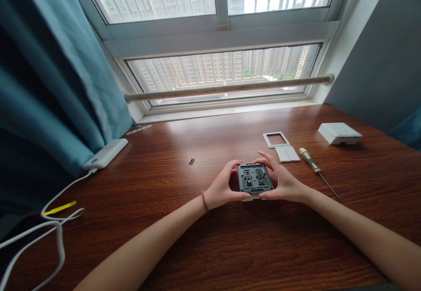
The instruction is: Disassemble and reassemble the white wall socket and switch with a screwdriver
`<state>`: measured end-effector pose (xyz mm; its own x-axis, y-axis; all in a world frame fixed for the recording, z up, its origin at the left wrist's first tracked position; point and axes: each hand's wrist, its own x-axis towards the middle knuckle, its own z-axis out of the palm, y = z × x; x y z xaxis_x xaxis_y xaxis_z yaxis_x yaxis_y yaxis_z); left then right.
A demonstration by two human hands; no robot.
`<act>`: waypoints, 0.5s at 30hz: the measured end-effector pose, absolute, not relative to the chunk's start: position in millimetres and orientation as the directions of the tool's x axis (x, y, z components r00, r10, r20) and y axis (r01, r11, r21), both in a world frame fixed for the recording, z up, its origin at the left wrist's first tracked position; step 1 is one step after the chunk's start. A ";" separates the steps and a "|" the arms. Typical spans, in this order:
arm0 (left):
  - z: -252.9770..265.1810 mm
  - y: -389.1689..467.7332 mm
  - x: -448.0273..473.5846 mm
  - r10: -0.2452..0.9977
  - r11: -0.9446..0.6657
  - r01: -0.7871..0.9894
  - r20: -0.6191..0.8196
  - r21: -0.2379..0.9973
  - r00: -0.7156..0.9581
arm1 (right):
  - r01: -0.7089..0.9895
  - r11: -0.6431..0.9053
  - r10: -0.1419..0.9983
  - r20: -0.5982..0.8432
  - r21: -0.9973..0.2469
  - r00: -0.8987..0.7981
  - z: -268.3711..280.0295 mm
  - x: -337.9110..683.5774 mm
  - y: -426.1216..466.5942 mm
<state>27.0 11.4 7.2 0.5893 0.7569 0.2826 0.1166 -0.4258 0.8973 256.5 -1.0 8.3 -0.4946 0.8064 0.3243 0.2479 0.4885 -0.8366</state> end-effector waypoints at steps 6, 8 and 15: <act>6.0 13.5 25.9 0.769 -0.514 0.225 0.328 0.828 0.549 | 0.306 0.499 0.792 0.284 -0.811 -0.541 13.0 262.7 0.9; 6.1 13.6 26.3 0.772 -0.519 0.249 0.323 0.818 0.547 | 0.351 0.508 0.791 0.264 -0.787 -0.552 15.3 265.4 2.8; 9.1 12.5 27.5 0.761 -0.538 0.303 0.299 0.787 0.575 | 0.422 0.563 0.759 0.243 -0.710 -0.605 22.0 270.8 5.9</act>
